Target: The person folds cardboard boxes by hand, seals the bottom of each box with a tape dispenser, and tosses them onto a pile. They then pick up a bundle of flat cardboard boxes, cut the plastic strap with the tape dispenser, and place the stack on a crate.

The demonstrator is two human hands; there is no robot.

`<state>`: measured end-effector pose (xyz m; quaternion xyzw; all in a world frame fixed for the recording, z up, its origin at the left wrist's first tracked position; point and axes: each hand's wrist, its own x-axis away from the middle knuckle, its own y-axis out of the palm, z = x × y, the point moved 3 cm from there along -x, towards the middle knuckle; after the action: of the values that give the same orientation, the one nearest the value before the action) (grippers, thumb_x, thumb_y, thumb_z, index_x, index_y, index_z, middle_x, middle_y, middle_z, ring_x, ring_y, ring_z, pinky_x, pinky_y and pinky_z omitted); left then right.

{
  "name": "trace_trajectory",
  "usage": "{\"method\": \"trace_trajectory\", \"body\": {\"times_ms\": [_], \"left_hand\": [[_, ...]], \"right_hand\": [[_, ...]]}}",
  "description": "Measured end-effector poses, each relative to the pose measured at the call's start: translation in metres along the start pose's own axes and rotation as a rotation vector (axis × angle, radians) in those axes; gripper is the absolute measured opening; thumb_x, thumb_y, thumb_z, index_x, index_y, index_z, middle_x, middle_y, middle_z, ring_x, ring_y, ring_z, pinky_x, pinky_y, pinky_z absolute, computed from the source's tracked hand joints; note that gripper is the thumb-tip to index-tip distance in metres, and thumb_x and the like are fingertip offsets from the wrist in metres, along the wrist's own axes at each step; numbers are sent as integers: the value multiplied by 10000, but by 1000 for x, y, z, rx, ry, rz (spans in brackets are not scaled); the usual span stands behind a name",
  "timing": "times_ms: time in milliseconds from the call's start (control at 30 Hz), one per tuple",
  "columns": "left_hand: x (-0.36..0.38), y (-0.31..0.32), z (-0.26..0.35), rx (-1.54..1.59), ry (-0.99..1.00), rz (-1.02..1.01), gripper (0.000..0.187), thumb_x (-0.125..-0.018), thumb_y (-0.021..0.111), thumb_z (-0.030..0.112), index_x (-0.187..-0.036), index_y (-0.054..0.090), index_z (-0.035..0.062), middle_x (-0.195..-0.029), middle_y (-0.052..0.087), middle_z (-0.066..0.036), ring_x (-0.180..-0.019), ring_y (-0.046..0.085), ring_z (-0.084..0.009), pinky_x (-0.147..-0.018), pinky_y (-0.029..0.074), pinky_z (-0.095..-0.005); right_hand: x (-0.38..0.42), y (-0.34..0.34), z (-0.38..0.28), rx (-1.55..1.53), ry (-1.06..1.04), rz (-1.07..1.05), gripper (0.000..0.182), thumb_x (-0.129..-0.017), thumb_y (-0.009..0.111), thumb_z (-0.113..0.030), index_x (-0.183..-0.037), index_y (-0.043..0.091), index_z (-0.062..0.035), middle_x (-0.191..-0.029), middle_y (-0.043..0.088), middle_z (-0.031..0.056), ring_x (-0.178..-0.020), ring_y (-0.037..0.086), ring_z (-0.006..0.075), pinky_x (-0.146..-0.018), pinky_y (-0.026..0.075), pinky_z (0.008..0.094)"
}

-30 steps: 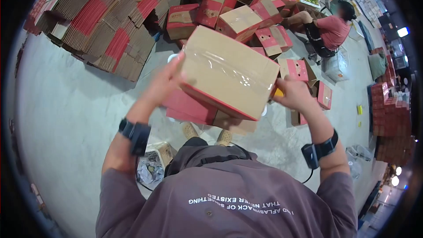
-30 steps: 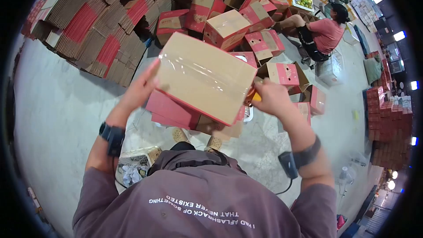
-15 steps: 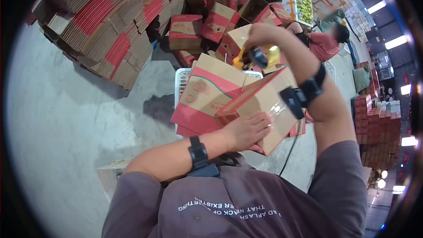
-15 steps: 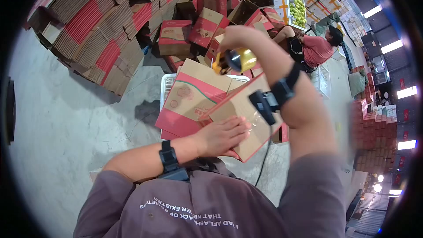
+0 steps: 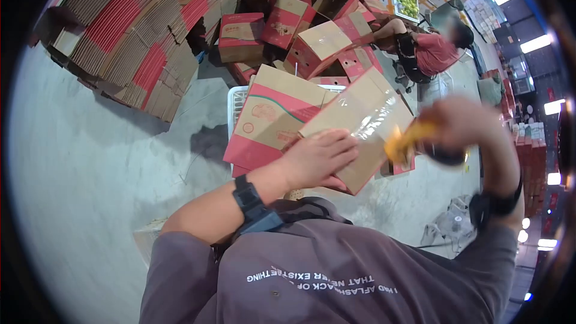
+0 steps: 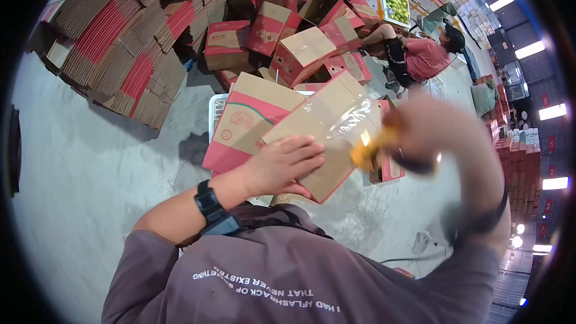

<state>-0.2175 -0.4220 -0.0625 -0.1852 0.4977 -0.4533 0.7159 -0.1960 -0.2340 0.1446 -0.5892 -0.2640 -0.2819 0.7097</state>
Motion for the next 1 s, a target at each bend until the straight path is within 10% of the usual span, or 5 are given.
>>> {"method": "trace_trajectory", "body": {"times_ms": [100,400,600,800,1000], "left_hand": [[-5,-4,2,-16,-6,-53,659,-723,657,527,-1223,553,111,-1331,492,-78,-1273,420,-283,-1039,364,-420],[-41,-24,-40,-354,-104,-156,652,-738,733,294,-1296,482,70,-1329,488,-126,-1253,438,-327,-1042,366,-432],[4,-29,-179,-72,-726,392,598,-878,599,265,-1329,371,-53,-1294,442,-314,-1247,411,-421,-1023,358,-410],[218,106,-215,-318,-1348,-256,718,-808,613,439,-1360,364,52,-1069,606,-255,-1023,583,-414,-877,468,-473],[184,66,-168,656,-1348,-45,656,-822,685,270,-1345,395,1,-1140,596,-147,-1044,581,-231,-887,469,-343]], "right_hand": [[11,151,14,-145,89,-262,446,-761,622,-478,-985,692,-99,-907,665,139,-883,645,302,-764,503,433],[-81,291,43,-652,257,666,513,-747,686,-358,-1139,580,-45,-954,622,156,-884,633,313,-747,515,395],[-101,364,63,-2593,116,516,225,-903,572,-242,-1016,590,-48,-817,628,43,-770,619,164,-708,524,310],[-173,439,1,-2651,380,516,346,-812,577,-146,-1135,534,-30,-1007,647,95,-944,626,234,-870,485,410],[-191,466,-18,-3028,359,765,359,-829,518,-129,-1174,519,-29,-1121,606,137,-1041,594,279,-964,457,456]]}}
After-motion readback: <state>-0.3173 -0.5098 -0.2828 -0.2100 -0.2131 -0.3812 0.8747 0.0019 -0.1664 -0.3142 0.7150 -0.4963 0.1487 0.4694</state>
